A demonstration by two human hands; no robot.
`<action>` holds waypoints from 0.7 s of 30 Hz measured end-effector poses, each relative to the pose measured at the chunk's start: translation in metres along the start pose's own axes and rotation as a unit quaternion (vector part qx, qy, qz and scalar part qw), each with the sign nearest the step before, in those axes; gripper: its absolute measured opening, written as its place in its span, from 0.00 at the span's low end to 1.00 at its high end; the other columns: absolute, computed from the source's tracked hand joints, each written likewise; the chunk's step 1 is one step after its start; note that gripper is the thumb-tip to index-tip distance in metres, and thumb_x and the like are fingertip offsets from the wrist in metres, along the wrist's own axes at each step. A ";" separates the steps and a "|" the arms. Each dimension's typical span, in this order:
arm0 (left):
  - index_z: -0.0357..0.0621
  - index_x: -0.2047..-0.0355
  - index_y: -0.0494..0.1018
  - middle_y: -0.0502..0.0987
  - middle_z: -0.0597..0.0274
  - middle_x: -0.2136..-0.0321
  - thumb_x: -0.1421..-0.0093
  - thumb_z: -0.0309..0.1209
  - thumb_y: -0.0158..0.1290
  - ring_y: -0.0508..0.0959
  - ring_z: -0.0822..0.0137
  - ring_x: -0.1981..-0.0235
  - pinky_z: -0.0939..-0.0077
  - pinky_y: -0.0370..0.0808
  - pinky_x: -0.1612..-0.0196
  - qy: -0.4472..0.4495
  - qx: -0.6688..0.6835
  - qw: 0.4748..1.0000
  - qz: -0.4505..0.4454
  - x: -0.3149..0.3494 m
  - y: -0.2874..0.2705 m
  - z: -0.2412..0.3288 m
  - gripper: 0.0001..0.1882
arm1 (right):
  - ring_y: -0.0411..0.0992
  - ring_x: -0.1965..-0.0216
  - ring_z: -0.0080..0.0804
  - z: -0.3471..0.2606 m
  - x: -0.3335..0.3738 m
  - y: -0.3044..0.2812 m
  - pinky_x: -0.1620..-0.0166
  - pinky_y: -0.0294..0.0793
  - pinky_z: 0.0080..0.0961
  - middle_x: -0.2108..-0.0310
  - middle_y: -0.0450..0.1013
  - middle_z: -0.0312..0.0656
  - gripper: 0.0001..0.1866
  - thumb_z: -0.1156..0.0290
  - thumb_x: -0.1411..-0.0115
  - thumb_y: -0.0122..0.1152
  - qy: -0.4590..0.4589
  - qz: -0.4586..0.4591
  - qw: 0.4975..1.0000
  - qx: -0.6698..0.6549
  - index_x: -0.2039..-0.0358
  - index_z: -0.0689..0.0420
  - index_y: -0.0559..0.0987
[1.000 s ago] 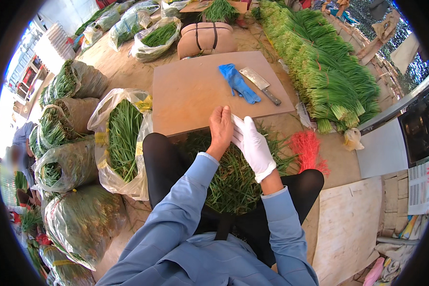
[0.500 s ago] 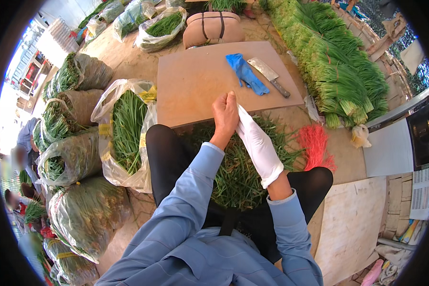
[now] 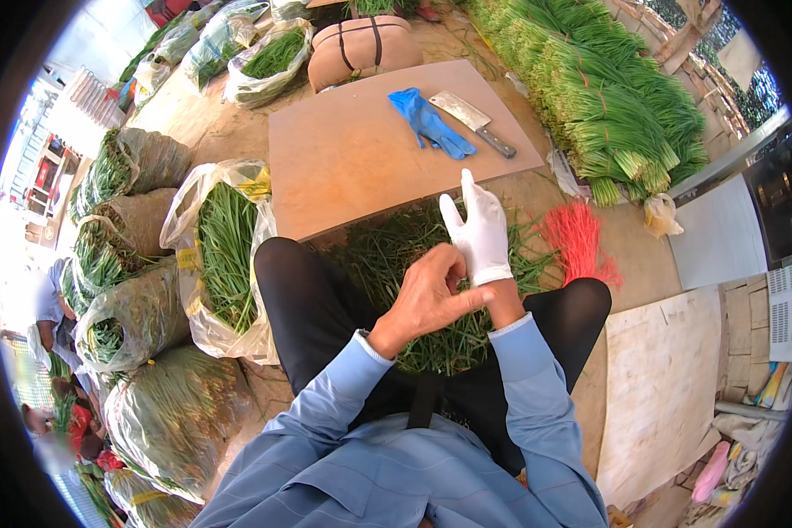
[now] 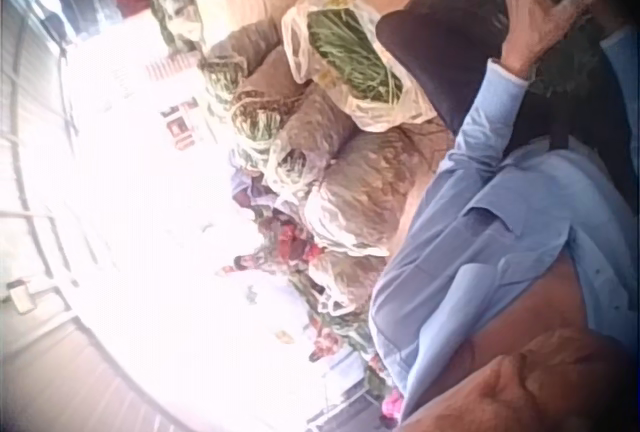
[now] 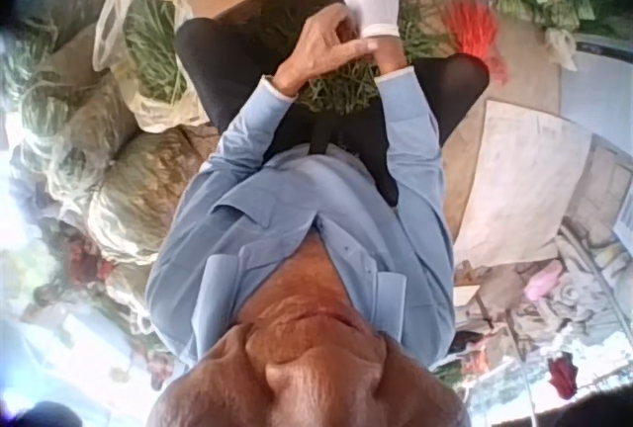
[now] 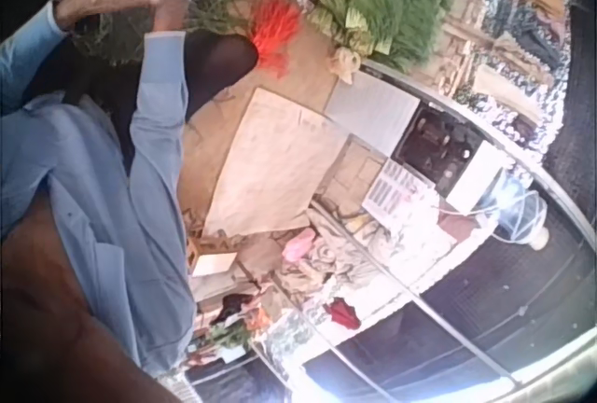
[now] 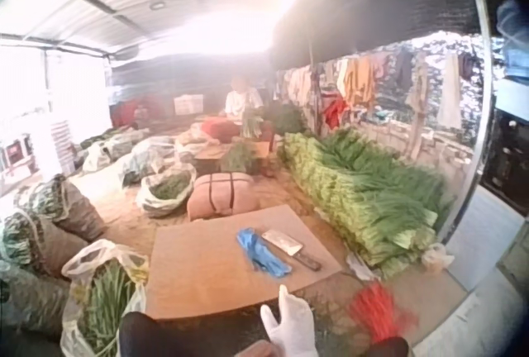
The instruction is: The recorder sits in a farm processing area and puts on a pair of white latex gloves followed by a pair of blue latex gloves over them.
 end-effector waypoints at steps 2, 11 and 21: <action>0.38 0.77 0.67 0.68 0.61 0.81 0.45 0.37 0.63 0.68 0.70 0.81 0.73 0.66 0.78 -0.022 -0.114 0.993 -0.029 0.005 0.007 0.001 0.18 | 0.69 0.64 0.49 -0.006 -0.001 -0.003 0.50 0.66 0.41 0.67 0.72 0.49 0.30 0.63 0.48 0.65 -0.020 -0.002 0.999 0.045 0.49 0.67 0.69; 0.37 0.74 0.68 0.70 0.52 0.81 0.45 0.29 0.60 0.72 0.52 0.81 0.64 0.68 0.78 0.104 -0.177 0.977 -0.054 0.009 0.016 0.016 0.12 | 0.68 0.60 0.44 -0.017 -0.002 -0.008 0.50 0.64 0.38 0.60 0.72 0.48 0.33 0.59 0.49 0.64 -0.074 0.007 0.988 0.133 0.47 0.65 0.68; 0.38 0.80 0.65 0.69 0.52 0.83 0.52 0.20 0.56 0.73 0.49 0.82 0.62 0.69 0.80 0.129 -0.203 0.968 -0.067 0.009 0.017 0.023 0.09 | 0.65 0.55 0.44 -0.020 -0.001 -0.005 0.49 0.64 0.38 0.52 0.67 0.49 0.35 0.58 0.50 0.64 -0.043 -0.038 0.989 0.137 0.47 0.67 0.67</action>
Point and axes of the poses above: each hand's wrist, its own x-axis away from the middle knuckle, its own y-axis out of the palm, z = x × y, the point moved 10 cm from there along -x, towards the middle knuckle
